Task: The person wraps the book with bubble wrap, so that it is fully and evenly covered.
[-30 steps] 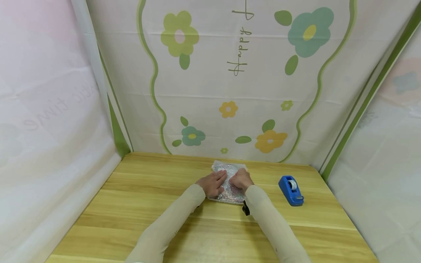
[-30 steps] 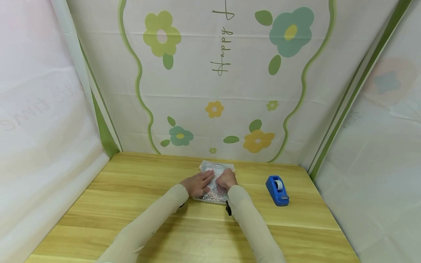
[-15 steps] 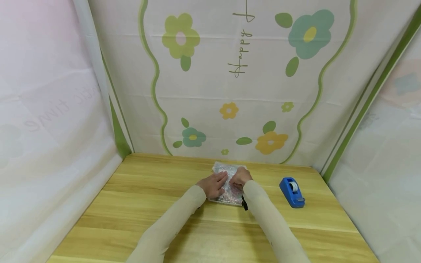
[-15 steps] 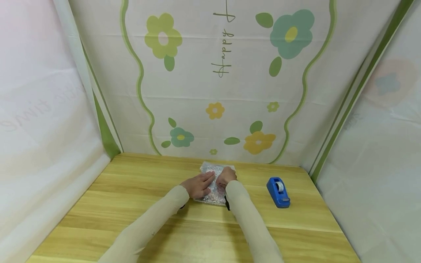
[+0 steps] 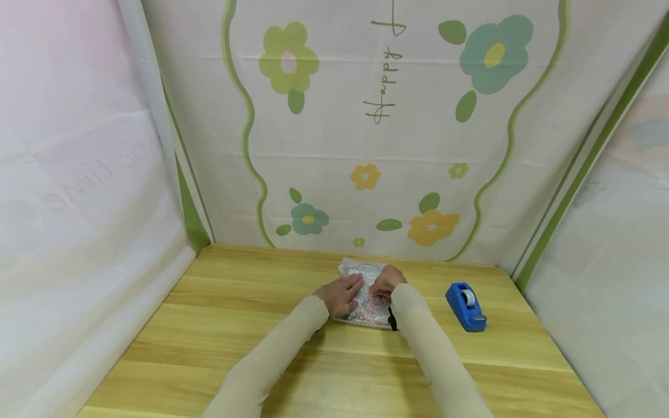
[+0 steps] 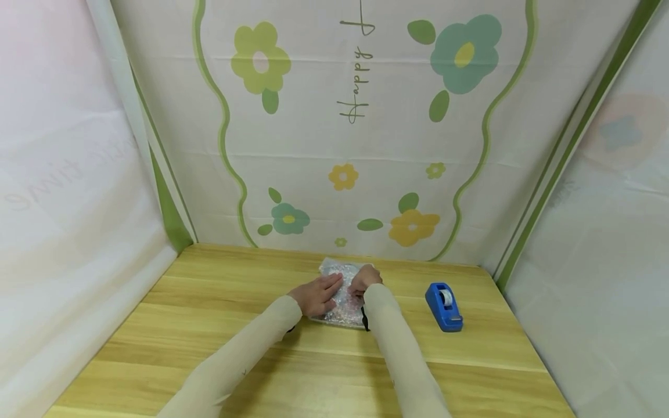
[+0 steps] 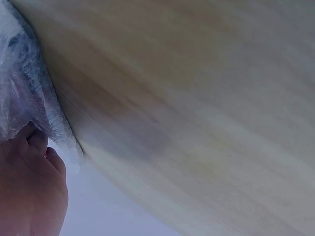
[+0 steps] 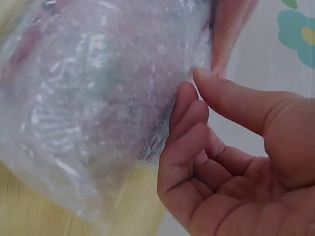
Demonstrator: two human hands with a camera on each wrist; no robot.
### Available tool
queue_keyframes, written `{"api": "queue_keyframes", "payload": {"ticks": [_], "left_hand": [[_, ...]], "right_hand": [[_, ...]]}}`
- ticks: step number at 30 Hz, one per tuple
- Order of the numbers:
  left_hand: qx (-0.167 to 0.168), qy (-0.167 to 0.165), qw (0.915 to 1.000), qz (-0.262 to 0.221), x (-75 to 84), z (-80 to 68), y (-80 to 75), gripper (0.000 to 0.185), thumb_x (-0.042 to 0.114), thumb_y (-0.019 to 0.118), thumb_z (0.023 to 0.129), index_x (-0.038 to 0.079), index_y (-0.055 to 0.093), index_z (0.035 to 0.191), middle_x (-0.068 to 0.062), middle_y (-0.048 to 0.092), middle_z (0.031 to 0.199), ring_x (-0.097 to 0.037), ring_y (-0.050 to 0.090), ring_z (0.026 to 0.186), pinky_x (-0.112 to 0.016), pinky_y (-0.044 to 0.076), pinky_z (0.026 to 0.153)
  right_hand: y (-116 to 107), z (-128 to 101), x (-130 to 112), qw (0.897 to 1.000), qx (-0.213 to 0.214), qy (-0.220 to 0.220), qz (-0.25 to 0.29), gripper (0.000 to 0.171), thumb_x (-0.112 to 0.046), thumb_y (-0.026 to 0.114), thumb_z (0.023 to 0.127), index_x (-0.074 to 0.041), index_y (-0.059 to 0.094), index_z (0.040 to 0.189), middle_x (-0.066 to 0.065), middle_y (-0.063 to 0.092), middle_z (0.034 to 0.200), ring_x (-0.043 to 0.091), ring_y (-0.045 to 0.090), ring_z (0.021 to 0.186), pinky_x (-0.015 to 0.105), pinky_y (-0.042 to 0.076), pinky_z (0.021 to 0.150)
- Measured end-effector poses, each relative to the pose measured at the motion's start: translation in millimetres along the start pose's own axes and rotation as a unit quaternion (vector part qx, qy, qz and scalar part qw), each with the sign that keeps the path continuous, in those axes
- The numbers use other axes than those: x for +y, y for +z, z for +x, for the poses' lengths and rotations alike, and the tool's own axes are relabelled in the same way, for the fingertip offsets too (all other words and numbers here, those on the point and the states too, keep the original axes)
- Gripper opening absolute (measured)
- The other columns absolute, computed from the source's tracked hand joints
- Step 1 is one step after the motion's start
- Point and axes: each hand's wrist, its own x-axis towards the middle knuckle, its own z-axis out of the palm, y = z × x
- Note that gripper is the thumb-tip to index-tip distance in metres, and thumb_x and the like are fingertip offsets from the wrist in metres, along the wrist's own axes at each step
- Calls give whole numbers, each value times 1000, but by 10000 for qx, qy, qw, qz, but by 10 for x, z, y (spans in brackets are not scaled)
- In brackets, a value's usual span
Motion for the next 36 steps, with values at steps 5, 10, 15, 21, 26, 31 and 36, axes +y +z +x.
{"api": "queue_keyframes", "payload": {"ticks": [5, 10, 15, 21, 26, 31, 36], "left_hand": [[-34, -69, 10000, -36, -17, 30, 34, 66, 47, 29, 115, 14, 18, 171, -1, 15, 180, -17, 18, 166, -32, 21, 135], [-45, 14, 9998, -213, -13, 31, 45, 66, 46, 30, 115, 12, 18, 171, -2, 15, 180, -18, 18, 166, -34, 20, 135], [35, 20, 9999, -114, -26, 40, 45, 66, 44, 31, 115, 11, 20, 170, -3, 17, 179, -18, 19, 166, -33, 21, 135], [55, 13, 9999, -108, -29, 22, 37, 65, 42, 32, 115, 11, 19, 170, -3, 17, 179, -18, 20, 166, -34, 22, 135], [4, -56, 9999, -140, 15, -25, -25, 64, 41, 33, 115, 11, 21, 170, -4, 19, 179, -18, 21, 165, -34, 23, 134], [-14, -50, 9999, -160, 4, 0, 22, 65, 43, 32, 115, 12, 20, 170, -3, 17, 179, -18, 20, 166, -33, 22, 135], [80, 32, 9998, -200, -7, -6, -6, 63, 40, 33, 115, 10, 23, 169, -6, 20, 179, -21, 22, 165, -36, 23, 134]], "right_hand": [[17, -47, 11, 9999, 22, -76, 103, 35, -29, 84, 91, 5, 77, 95, 11, 70, 72, 14, 51, 54, 24, 41, 46], [62, -48, 111, 9993, 256, -234, -126, 62, -34, 86, 90, 12, 61, 123, 23, 69, 111, 20, 56, 75, 28, 45, 58], [100, -17, 198, 9987, 303, -402, 106, 39, -32, 89, 87, -6, 62, 75, 4, 55, 65, 15, 48, 56, 27, 41, 49], [156, -10, 265, 9965, 381, -712, 198, 62, -39, 89, 86, -19, 41, 51, -7, 33, 47, 9, 33, 43, 25, 35, 42], [200, 3, 316, 9940, 625, -865, 231, 63, -39, 87, 87, -18, 41, 49, -7, 32, 44, 9, 30, 40, 25, 32, 40], [222, 27, 343, 9928, 739, -913, 243, 63, -38, 88, 86, -18, 42, 48, -7, 31, 44, 9, 30, 40, 25, 31, 39], [238, 64, 365, 9914, 800, -1036, 93, 65, -43, 91, 82, -18, 41, 49, -8, 31, 45, 8, 30, 41, 24, 31, 40]]}}
